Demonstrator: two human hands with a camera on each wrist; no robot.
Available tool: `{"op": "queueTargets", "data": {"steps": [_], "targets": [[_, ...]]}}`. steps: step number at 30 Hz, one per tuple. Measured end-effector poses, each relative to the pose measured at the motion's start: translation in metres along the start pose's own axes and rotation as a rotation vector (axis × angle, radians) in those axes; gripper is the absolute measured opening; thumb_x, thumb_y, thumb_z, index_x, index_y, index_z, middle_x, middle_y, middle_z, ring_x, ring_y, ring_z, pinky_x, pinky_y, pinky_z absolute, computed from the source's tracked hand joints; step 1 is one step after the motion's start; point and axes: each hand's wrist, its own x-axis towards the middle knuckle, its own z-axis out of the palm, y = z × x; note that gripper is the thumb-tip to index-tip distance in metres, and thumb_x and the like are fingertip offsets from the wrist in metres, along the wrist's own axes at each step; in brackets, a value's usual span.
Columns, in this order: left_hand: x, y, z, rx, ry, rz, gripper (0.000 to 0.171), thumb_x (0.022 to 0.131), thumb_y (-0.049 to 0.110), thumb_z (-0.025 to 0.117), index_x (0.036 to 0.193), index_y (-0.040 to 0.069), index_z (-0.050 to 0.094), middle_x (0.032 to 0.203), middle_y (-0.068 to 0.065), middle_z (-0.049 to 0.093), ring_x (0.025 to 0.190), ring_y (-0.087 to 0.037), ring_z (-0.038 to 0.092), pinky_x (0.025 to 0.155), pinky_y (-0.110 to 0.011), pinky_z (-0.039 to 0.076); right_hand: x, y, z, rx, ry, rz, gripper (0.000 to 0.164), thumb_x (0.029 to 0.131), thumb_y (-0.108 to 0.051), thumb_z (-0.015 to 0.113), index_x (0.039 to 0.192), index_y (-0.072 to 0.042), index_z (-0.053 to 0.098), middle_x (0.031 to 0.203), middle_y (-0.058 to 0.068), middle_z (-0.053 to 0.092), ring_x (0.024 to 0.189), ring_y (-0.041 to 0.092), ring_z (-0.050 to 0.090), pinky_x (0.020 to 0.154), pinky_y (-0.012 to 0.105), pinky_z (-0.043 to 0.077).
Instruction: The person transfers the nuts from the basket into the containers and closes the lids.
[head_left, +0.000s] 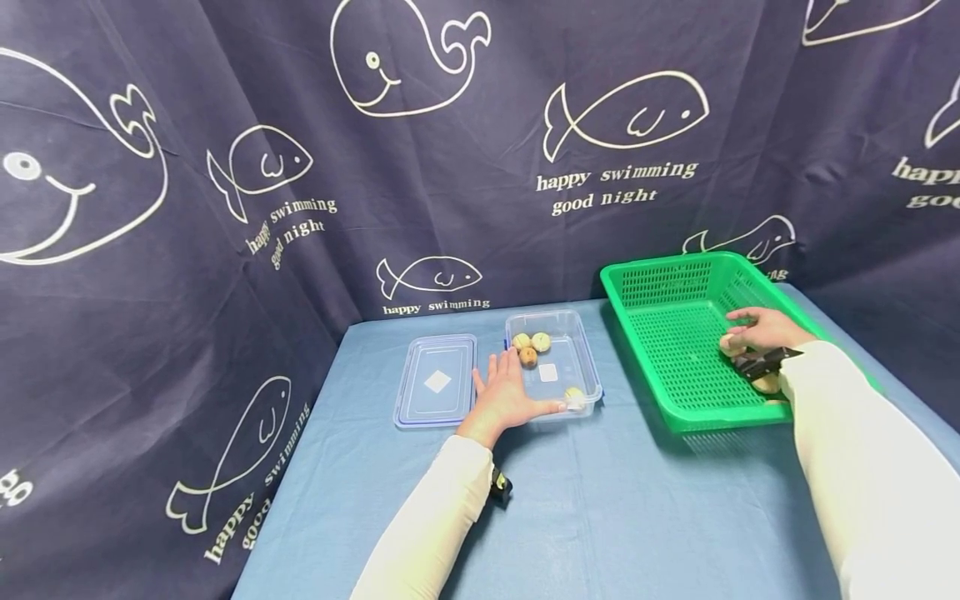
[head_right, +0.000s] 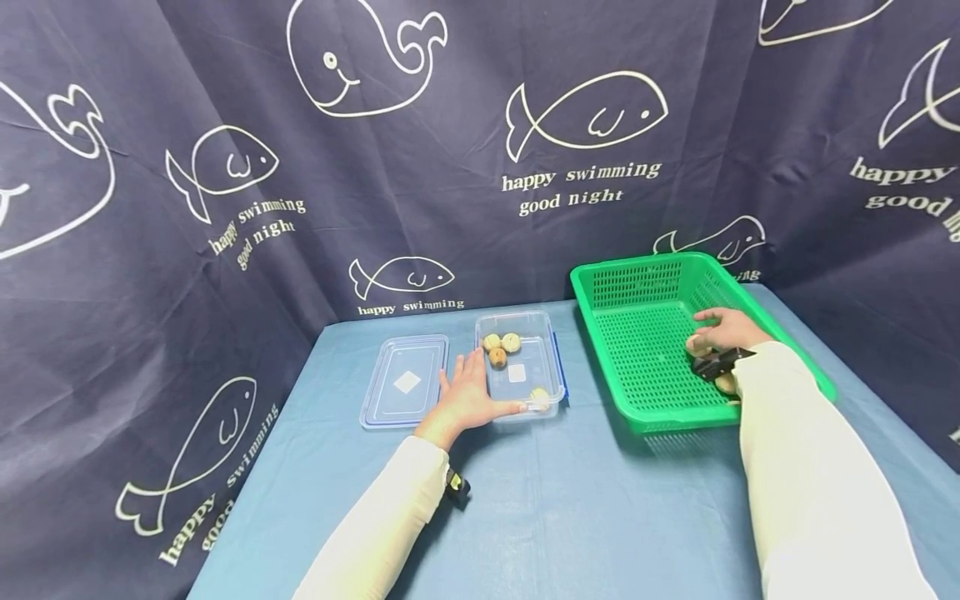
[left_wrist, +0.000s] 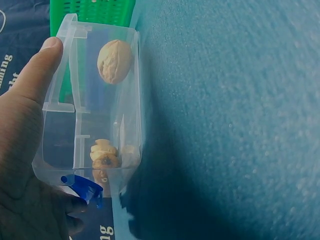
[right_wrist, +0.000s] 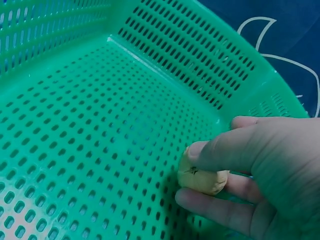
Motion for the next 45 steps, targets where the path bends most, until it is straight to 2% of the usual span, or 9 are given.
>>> {"op": "queueTargets", "data": {"steps": [3,9,14,18,20,26,34,38,45], "targets": [[-0.001,0.000,0.002,-0.002,0.011,0.010,0.137,0.067,0.083,0.072,0.162,0.005,0.011,0.168,-0.015,0.016,0.155,-0.037,0.009,0.118,-0.066,0.003,0.001,0.002,0.000,0.081,0.015,0.001,0.080,0.092,-0.012,0.073,0.146,0.021,0.024,0.120,0.036,0.062,0.080,-0.003,0.063,0.074,0.035,0.061],[-0.002,0.001,0.002,-0.005,-0.014,-0.004,0.139,0.065,0.084,0.072,0.163,0.008,0.010,0.169,-0.011,0.016,0.155,-0.035,0.010,0.118,-0.066,0.003,0.009,0.006,0.000,0.447,0.016,0.052,0.091,0.096,-0.004,0.069,0.156,0.013,0.002,0.093,-0.008,0.072,0.083,0.009,0.072,0.082,0.038,0.060],[-0.002,0.001,0.002,0.005,-0.017,-0.004,0.137,0.067,0.083,0.071,0.163,0.008,0.009,0.169,-0.011,0.015,0.155,-0.034,0.011,0.118,-0.066,0.004,0.006,-0.004,0.002,0.653,0.028,0.030,0.093,0.097,0.000,0.065,0.157,0.007,-0.006,0.090,-0.006,0.075,0.086,0.012,0.074,0.080,0.034,0.060],[-0.004,0.002,0.000,-0.008,0.000,0.013,0.136,0.067,0.082,0.072,0.162,0.005,0.012,0.168,-0.013,0.018,0.154,-0.036,0.014,0.117,-0.067,0.005,0.001,-0.012,0.002,0.770,0.032,0.005,0.084,0.097,0.005,0.061,0.156,0.005,0.002,0.091,0.000,0.076,0.088,0.015,0.074,0.081,0.035,0.060],[-0.007,0.002,-0.001,-0.011,0.008,0.023,0.135,0.068,0.081,0.072,0.162,0.004,0.014,0.167,-0.014,0.019,0.154,-0.036,0.016,0.117,-0.068,0.006,0.001,-0.013,0.002,0.770,0.043,-0.008,0.079,0.097,0.005,0.063,0.154,0.006,0.008,0.093,0.001,0.076,0.088,0.015,0.074,0.082,0.036,0.059],[-0.011,0.002,-0.003,-0.020,0.009,0.030,0.133,0.070,0.079,0.073,0.161,0.002,0.015,0.167,-0.016,0.020,0.153,-0.037,0.016,0.117,-0.068,0.006,-0.001,-0.019,0.003,0.579,0.105,-0.028,0.065,0.097,-0.010,0.068,0.147,0.006,0.030,0.098,-0.010,0.074,0.090,0.011,0.073,0.086,0.033,0.058],[-0.011,0.002,-0.002,-0.023,0.016,0.027,0.133,0.069,0.079,0.073,0.162,0.003,0.014,0.167,-0.015,0.021,0.153,-0.037,0.017,0.117,-0.068,0.005,-0.007,-0.032,0.003,0.722,0.105,-0.057,0.018,0.097,-0.005,0.066,0.111,-0.016,0.064,0.095,-0.005,0.075,0.086,0.012,0.074,0.081,0.029,0.059],[-0.010,0.001,-0.001,-0.023,0.011,0.021,0.134,0.069,0.081,0.072,0.162,0.004,0.013,0.167,-0.014,0.019,0.154,-0.036,0.016,0.117,-0.067,0.004,-0.006,-0.038,0.004,0.743,0.098,-0.086,0.024,0.099,-0.005,0.064,0.096,-0.026,0.074,0.095,-0.004,0.074,0.086,0.012,0.074,0.081,0.028,0.058],[-0.010,0.001,-0.005,-0.016,0.018,0.029,0.135,0.069,0.080,0.073,0.162,0.004,0.012,0.167,-0.015,0.019,0.154,-0.037,0.016,0.117,-0.068,0.004,-0.001,-0.048,0.007,0.811,0.065,-0.150,0.024,0.101,-0.004,0.060,0.099,-0.022,0.075,0.098,-0.001,0.074,0.087,0.013,0.075,0.080,0.027,0.058]]}}
